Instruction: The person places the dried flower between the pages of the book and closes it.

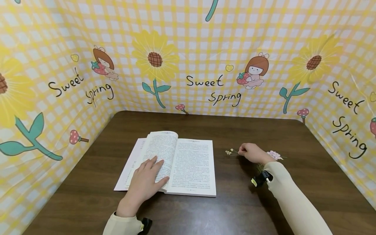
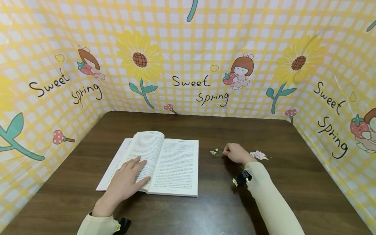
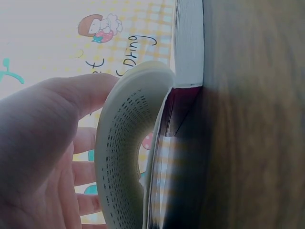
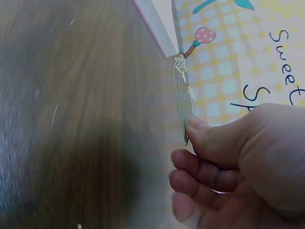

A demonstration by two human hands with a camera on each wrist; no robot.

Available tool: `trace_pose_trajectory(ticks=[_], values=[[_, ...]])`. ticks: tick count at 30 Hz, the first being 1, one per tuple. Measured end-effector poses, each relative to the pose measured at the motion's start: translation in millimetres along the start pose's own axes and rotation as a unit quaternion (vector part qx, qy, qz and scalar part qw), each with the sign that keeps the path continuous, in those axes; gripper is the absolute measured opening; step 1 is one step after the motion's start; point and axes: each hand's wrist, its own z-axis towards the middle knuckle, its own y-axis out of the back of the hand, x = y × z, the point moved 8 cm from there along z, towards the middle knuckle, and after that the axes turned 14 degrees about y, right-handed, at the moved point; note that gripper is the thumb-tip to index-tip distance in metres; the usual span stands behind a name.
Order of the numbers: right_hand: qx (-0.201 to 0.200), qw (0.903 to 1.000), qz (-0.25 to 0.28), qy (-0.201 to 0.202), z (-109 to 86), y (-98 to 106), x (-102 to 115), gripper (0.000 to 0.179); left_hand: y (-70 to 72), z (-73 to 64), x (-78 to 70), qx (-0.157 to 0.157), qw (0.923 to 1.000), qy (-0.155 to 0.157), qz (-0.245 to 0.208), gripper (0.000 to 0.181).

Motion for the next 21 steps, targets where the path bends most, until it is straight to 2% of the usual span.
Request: trace_pose_trajectory(ticks=[4,8,14,21], values=[[-0.001,0.999,0.04,-0.021,-0.8,-0.7,0.6,0.014,0.1,-0.5,0.5,0.005,1.0,0.005,-0.002,0.06],[-0.014,0.9933,0.108,-0.04,-1.6,-3.3,1.5,0.014,0.9,-1.2,0.3,0.009,0.9999,0.008,-0.005,0.06],[-0.064,0.9773,0.197,-0.046,0.1,-2.6,6.3,0.017,1.8,-2.1,0.0,0.008,0.9999,0.008,-0.005,0.06],[-0.12,0.9574,0.256,-0.059,1.8,-1.6,15.6,0.018,1.0,-1.0,0.8,0.009,0.9999,0.007,-0.001,0.06]])
